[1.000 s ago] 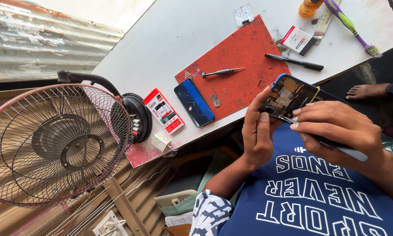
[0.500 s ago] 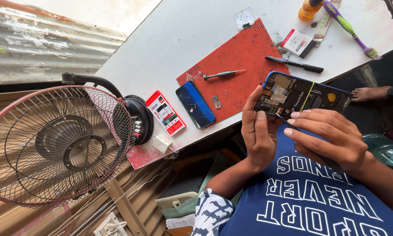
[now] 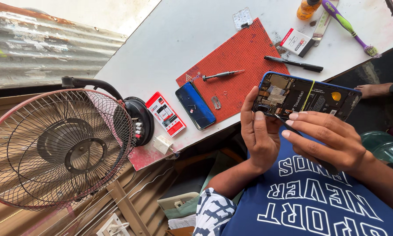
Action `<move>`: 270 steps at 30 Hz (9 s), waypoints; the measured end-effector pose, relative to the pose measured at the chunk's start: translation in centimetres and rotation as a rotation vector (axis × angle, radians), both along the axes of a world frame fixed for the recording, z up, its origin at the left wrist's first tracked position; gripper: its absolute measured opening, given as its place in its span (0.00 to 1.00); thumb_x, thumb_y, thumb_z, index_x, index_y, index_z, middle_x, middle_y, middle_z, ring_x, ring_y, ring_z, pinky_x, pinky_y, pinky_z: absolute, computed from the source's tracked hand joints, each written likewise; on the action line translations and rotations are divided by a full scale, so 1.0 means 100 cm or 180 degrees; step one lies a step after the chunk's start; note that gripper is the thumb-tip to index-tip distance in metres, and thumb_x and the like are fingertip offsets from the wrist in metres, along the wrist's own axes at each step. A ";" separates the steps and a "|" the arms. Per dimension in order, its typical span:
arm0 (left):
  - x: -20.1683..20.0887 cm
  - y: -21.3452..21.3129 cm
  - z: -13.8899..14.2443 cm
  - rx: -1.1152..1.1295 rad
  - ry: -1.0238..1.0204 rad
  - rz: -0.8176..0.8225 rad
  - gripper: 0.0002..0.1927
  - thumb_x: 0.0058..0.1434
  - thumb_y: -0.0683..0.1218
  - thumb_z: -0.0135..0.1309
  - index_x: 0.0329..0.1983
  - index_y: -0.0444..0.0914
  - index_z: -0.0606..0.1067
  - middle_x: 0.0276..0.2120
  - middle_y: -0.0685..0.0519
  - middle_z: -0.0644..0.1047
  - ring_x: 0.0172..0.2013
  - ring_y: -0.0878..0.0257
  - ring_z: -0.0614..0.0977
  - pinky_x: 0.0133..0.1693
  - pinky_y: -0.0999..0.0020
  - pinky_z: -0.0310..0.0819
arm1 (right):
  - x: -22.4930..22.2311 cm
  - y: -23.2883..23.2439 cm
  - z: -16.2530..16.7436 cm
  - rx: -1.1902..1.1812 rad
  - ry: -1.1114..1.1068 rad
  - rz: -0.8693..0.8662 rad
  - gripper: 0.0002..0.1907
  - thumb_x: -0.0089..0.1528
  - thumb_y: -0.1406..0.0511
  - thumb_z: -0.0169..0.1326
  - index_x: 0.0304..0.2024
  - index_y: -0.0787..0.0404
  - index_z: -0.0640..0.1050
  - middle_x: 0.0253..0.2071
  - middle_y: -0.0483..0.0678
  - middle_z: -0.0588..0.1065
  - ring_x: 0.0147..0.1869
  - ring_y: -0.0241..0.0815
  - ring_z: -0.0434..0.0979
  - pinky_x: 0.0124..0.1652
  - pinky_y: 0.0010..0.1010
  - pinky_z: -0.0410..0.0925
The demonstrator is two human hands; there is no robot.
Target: The person repairs a disassembled smartphone, prying along the edge of the open phone with a pry tool and using tweezers to lift and reposition internal components. They unscrew and remove small parts, work on the phone's internals at the bench, and later handle a small component and wire near a soldering station.
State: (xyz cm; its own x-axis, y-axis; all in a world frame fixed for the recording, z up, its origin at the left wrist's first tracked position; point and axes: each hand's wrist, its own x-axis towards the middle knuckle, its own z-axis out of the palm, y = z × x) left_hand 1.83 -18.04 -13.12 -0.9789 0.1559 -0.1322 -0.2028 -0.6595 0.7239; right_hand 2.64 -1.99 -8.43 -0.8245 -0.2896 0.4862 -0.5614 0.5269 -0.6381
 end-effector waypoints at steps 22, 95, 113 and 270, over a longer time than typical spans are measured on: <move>-0.008 0.004 0.003 0.0098 0.0000 0.0079 0.27 0.80 0.40 0.27 0.82 0.34 0.48 0.66 0.41 0.68 0.57 0.59 0.78 0.63 0.61 0.76 | -0.004 0.002 -0.016 -0.0005 0.0203 0.0081 0.14 0.57 0.65 0.63 0.45 0.60 0.82 0.48 0.52 0.79 0.57 0.53 0.80 0.54 0.45 0.76; -0.029 -0.017 0.004 -0.0080 -0.0274 -0.0455 0.25 0.84 0.41 0.31 0.81 0.33 0.53 0.58 0.43 0.72 0.57 0.61 0.78 0.65 0.59 0.75 | -0.012 -0.011 0.003 -0.0130 -0.0308 -0.0246 0.14 0.56 0.73 0.65 0.45 0.64 0.81 0.48 0.53 0.79 0.56 0.52 0.81 0.54 0.39 0.75; -0.039 -0.055 0.008 -0.0306 -0.0407 -0.1002 0.23 0.81 0.43 0.35 0.75 0.30 0.60 0.61 0.42 0.72 0.55 0.59 0.80 0.56 0.60 0.81 | -0.021 0.021 0.013 -0.0685 -0.1023 -0.0448 0.10 0.60 0.74 0.59 0.45 0.68 0.78 0.48 0.57 0.79 0.54 0.48 0.83 0.54 0.34 0.76; -0.036 -0.104 0.020 -0.0962 -0.0201 -0.1431 0.18 0.75 0.35 0.45 0.67 0.35 0.69 0.56 0.52 0.77 0.55 0.68 0.78 0.59 0.71 0.74 | -0.097 -0.026 -0.044 -0.1179 -0.1555 -0.0234 0.23 0.62 0.73 0.64 0.55 0.65 0.67 0.63 0.59 0.74 0.65 0.48 0.78 0.63 0.38 0.74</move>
